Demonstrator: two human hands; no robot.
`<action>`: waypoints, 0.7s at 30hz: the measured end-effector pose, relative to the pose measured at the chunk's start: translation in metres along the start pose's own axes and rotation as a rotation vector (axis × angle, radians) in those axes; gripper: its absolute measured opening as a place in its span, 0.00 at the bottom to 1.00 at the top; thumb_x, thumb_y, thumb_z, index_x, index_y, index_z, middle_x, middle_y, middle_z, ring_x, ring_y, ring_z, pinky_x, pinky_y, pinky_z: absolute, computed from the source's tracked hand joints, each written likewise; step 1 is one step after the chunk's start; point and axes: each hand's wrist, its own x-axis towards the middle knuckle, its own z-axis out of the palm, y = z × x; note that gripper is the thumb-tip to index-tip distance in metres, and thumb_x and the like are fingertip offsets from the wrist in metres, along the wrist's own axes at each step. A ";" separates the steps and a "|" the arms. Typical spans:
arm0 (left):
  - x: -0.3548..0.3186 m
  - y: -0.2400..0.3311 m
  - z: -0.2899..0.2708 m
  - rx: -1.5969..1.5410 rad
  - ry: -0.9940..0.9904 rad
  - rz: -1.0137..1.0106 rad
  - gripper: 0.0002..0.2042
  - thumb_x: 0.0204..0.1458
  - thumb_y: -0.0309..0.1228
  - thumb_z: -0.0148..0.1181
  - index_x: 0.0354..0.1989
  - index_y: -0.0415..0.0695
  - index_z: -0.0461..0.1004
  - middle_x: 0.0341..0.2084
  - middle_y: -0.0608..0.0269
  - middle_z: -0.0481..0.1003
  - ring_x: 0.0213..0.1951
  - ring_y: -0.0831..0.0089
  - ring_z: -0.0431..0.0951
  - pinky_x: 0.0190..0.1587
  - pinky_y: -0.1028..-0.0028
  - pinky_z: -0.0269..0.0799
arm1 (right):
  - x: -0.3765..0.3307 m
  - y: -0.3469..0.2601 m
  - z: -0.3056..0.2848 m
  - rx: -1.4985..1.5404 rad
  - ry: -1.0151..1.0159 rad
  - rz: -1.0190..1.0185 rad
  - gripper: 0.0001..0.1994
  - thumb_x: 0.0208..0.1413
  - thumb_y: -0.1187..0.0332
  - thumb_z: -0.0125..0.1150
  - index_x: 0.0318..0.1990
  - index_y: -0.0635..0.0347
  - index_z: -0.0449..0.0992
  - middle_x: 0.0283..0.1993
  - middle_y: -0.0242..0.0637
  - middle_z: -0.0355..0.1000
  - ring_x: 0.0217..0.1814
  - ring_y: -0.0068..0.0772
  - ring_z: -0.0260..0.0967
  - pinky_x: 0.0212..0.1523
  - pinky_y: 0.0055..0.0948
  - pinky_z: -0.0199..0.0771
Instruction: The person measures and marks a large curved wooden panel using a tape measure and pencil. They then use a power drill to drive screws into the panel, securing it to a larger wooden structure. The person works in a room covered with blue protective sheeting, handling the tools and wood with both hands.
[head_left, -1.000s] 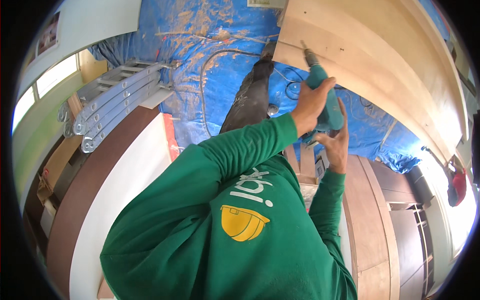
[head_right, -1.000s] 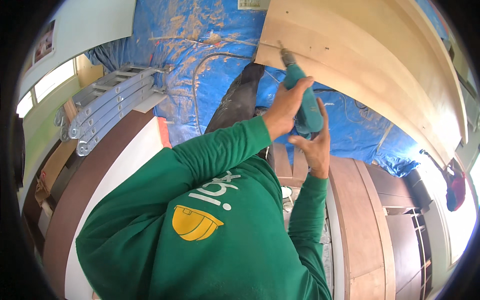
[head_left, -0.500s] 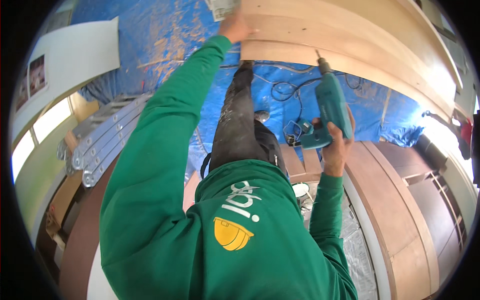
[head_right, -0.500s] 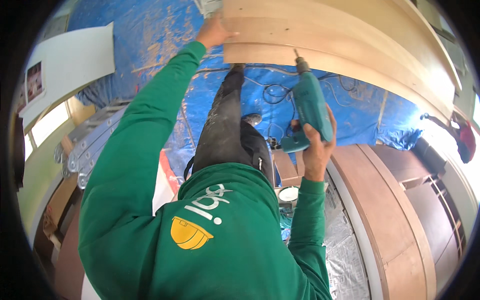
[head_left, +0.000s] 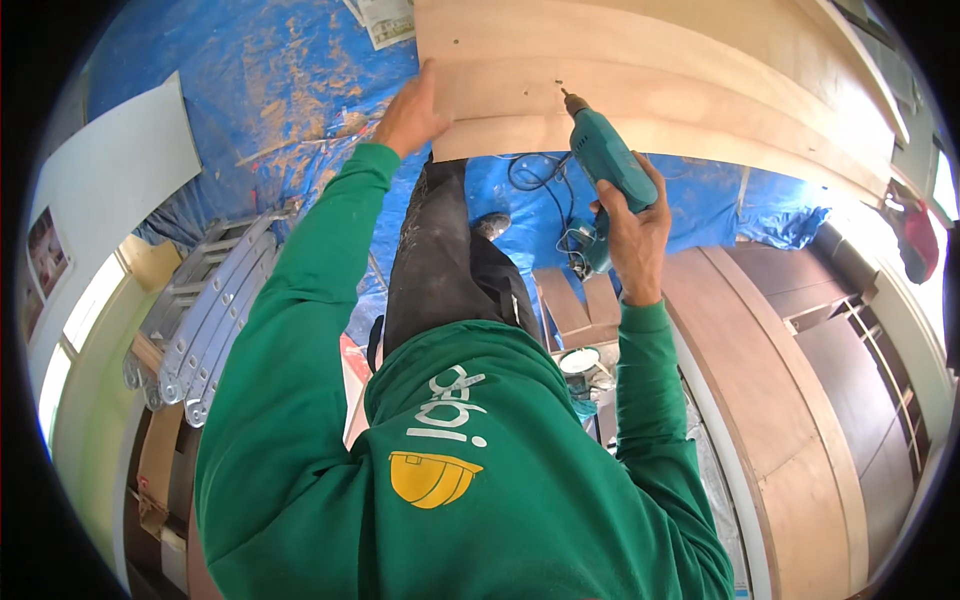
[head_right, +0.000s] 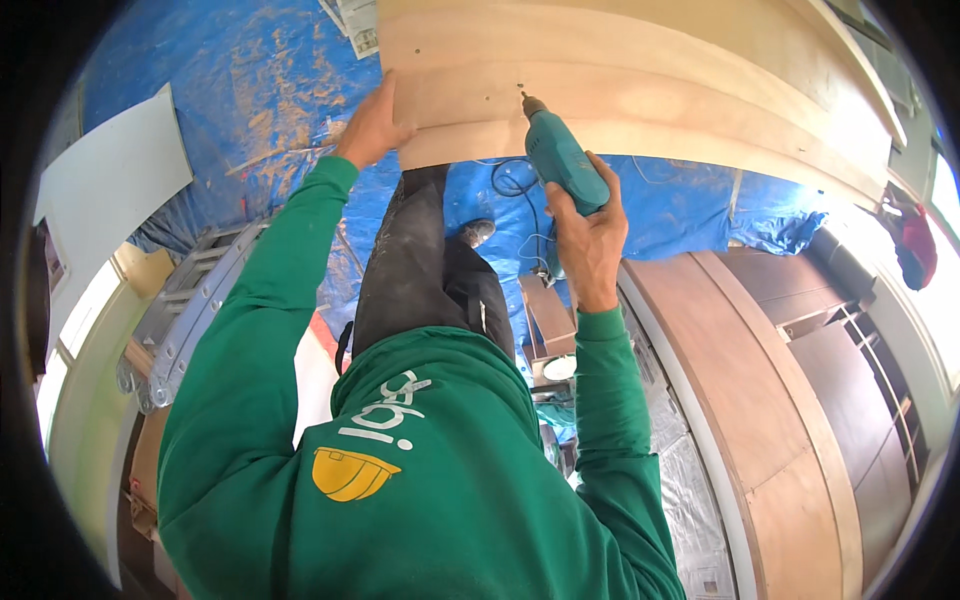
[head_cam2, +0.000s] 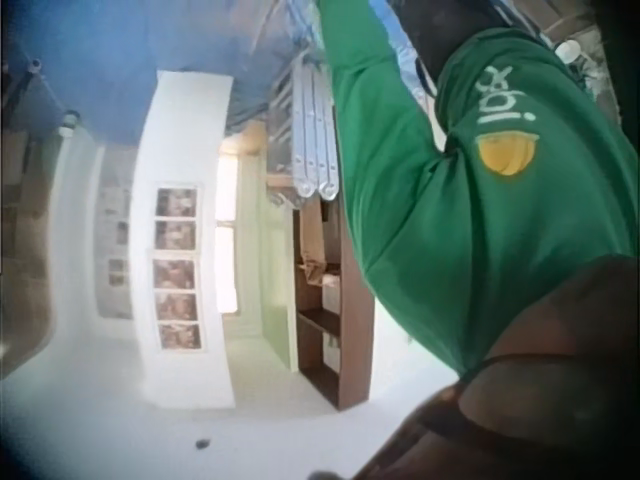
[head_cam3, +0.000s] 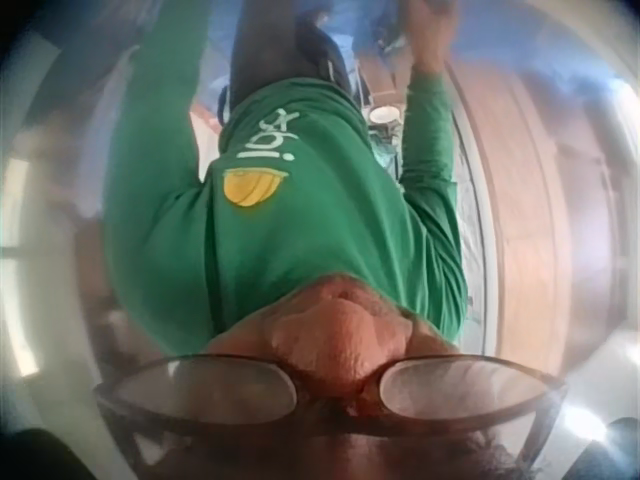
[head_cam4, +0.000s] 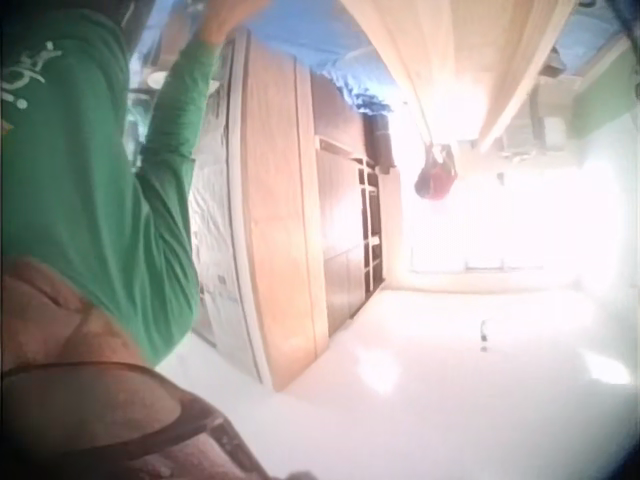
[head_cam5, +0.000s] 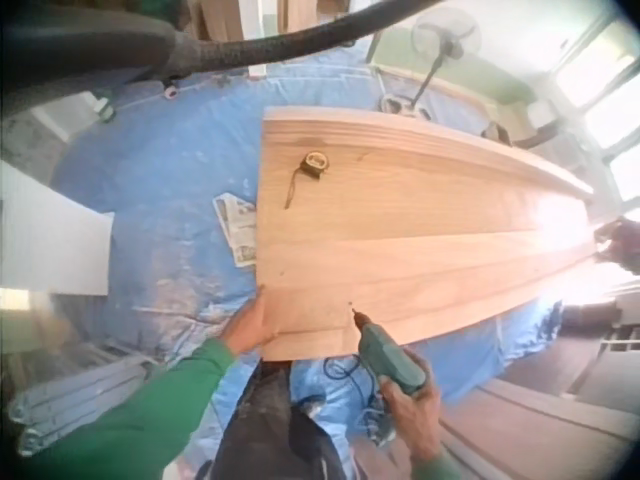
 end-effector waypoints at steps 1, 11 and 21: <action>-0.001 0.001 0.000 0.005 0.013 0.004 0.54 0.48 0.34 0.78 0.81 0.39 0.47 0.56 0.28 0.75 0.59 0.31 0.76 0.62 0.48 0.74 | 0.003 0.000 0.001 -0.030 0.003 -0.008 0.31 0.61 0.69 0.72 0.70 0.68 0.70 0.45 0.40 0.81 0.40 0.24 0.76 0.42 0.26 0.78; -0.003 0.003 -0.008 -0.019 -0.064 0.011 0.53 0.51 0.32 0.76 0.81 0.38 0.45 0.58 0.26 0.72 0.58 0.29 0.75 0.60 0.46 0.75 | 0.016 -0.010 0.008 -0.159 0.028 -0.009 0.31 0.61 0.67 0.73 0.69 0.65 0.71 0.46 0.42 0.82 0.41 0.25 0.77 0.43 0.28 0.80; -0.002 0.004 -0.011 -0.045 -0.103 -0.046 0.53 0.51 0.30 0.77 0.81 0.37 0.45 0.60 0.25 0.71 0.61 0.30 0.74 0.63 0.47 0.73 | 0.025 -0.037 0.008 -0.339 0.013 -0.085 0.30 0.59 0.66 0.75 0.67 0.64 0.74 0.43 0.48 0.84 0.38 0.32 0.81 0.43 0.35 0.82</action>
